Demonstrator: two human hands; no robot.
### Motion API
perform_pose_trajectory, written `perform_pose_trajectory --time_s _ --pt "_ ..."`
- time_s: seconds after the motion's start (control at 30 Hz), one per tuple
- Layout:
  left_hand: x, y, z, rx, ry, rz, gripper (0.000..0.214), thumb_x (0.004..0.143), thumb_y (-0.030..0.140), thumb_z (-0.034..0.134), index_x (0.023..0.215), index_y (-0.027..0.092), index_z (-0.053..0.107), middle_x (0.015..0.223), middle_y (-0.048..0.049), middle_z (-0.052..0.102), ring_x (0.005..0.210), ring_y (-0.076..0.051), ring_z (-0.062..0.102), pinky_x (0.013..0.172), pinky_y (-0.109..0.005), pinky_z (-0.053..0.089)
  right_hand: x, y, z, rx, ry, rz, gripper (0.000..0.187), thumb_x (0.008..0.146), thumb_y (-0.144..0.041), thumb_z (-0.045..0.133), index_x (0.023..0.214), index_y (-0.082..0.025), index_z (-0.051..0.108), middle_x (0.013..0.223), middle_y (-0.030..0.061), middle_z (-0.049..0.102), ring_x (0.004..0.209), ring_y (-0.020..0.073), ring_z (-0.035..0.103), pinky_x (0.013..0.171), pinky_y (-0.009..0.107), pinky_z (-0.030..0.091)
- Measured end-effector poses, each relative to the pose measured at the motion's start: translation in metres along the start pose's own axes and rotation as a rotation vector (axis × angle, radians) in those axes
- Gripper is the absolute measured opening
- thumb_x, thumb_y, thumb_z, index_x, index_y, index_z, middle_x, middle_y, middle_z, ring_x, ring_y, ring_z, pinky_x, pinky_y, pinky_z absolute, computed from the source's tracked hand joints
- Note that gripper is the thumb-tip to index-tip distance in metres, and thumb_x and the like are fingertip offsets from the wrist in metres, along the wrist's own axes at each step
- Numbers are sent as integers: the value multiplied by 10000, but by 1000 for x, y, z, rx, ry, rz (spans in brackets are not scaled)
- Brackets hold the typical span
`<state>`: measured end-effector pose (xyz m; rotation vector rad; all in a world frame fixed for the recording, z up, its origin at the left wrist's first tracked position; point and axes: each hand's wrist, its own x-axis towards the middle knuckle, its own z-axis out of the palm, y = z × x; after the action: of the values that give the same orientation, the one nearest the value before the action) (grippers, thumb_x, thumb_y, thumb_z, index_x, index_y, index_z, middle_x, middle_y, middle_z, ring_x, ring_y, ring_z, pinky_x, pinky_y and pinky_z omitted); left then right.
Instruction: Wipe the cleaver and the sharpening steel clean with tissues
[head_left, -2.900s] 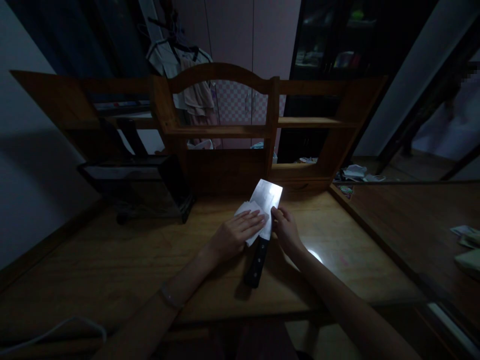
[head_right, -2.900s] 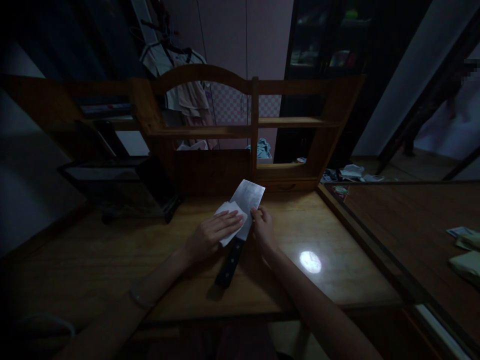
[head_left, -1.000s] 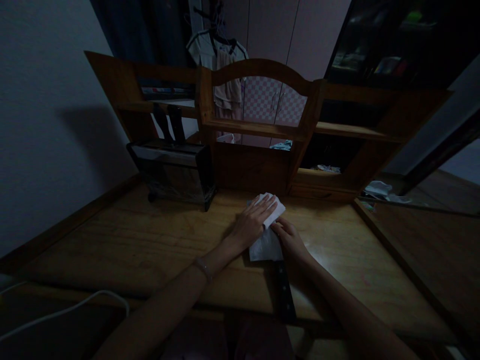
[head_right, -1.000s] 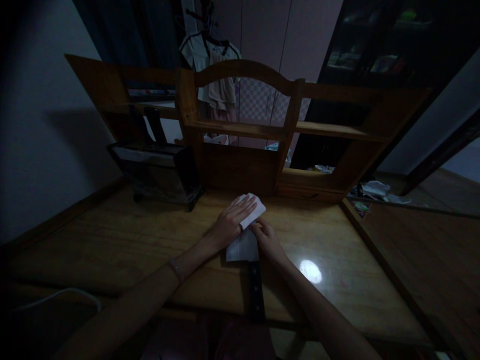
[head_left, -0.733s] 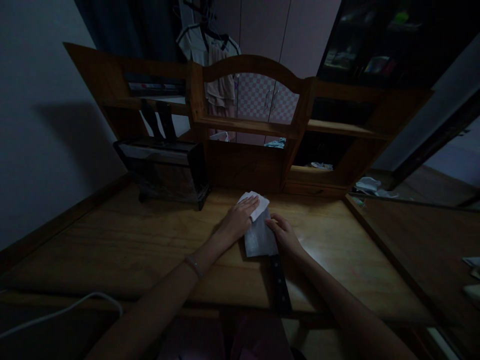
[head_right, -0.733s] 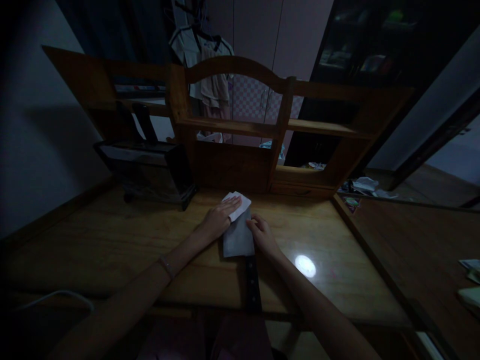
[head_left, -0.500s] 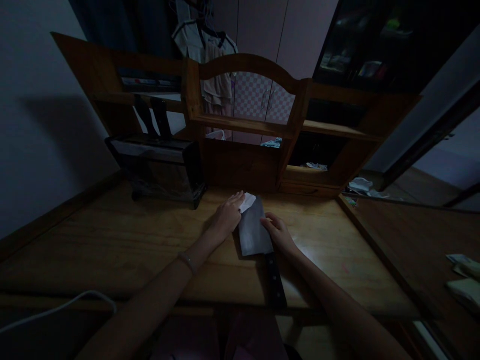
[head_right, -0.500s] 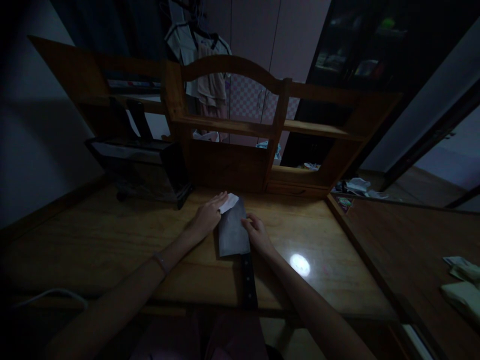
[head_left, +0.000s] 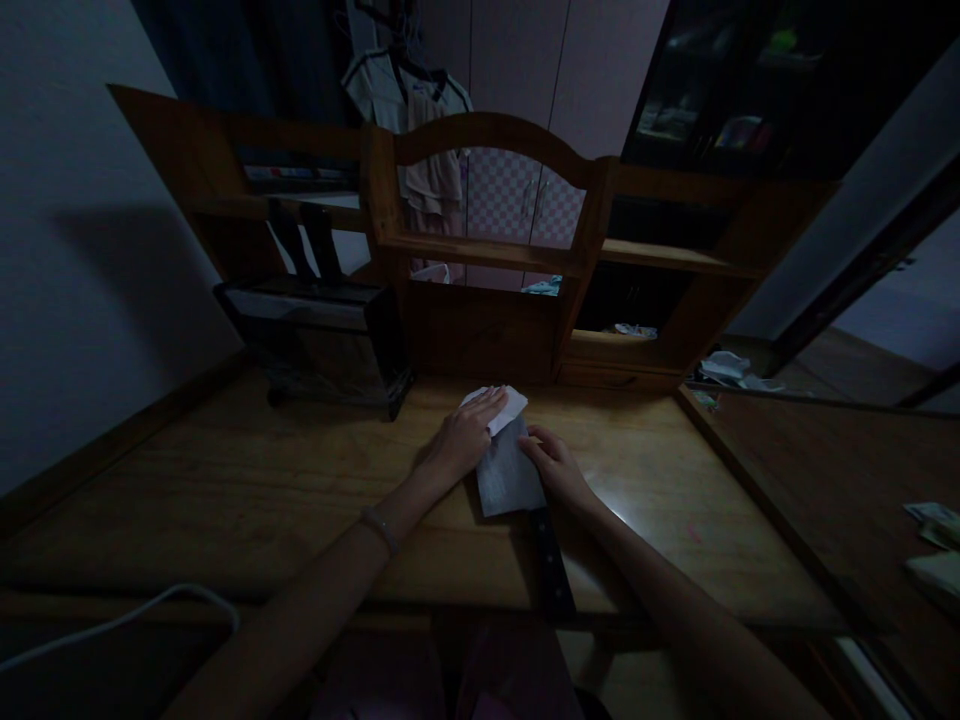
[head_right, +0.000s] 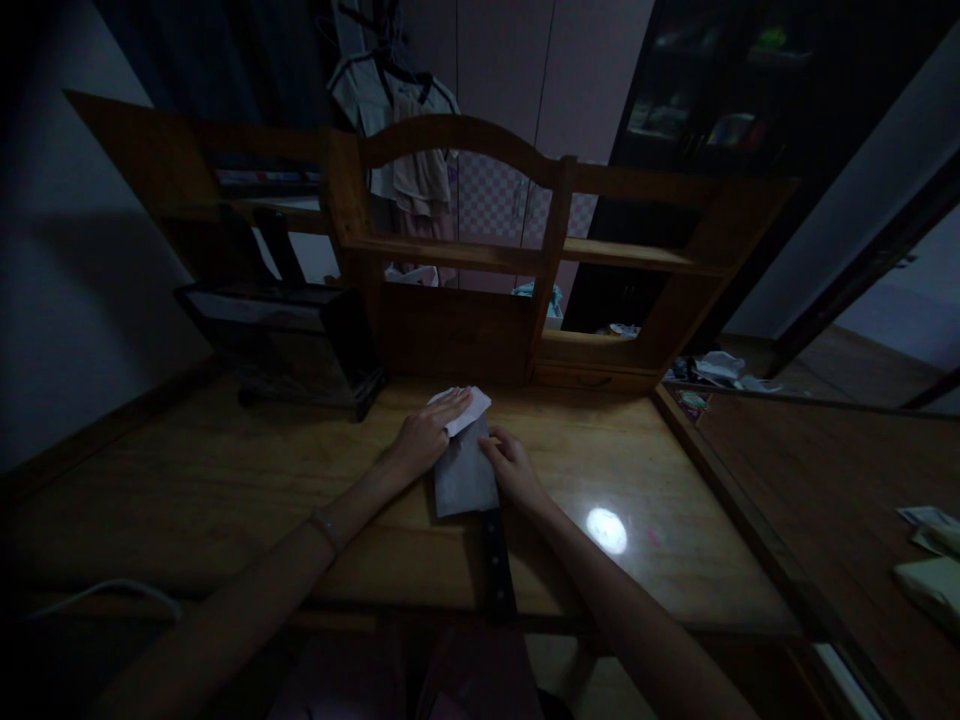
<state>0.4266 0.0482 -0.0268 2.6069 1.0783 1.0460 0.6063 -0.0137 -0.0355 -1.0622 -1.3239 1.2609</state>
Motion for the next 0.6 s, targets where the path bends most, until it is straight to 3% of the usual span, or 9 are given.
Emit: perform_pose_trajectory --time_s 0.33,0.6 --pt "-3 -5 -1 17 78 -136 744 686 -25 387 1382 217 491 1443 9 460 1356 -155 391 1164 -389 311 0 0 -7 10 76 10 312 800 -495 625 926 -209 626 805 10 631 701 171 575 596 249 422" --pt "-5 -10 -3 35 184 -257 717 705 -20 407 1377 210 502 1423 -20 485 1324 -199 441 1130 -410 361 4 -2 -15 34 226 21 313 758 -501 646 859 -206 624 766 12 597 688 171 530 561 241 407"
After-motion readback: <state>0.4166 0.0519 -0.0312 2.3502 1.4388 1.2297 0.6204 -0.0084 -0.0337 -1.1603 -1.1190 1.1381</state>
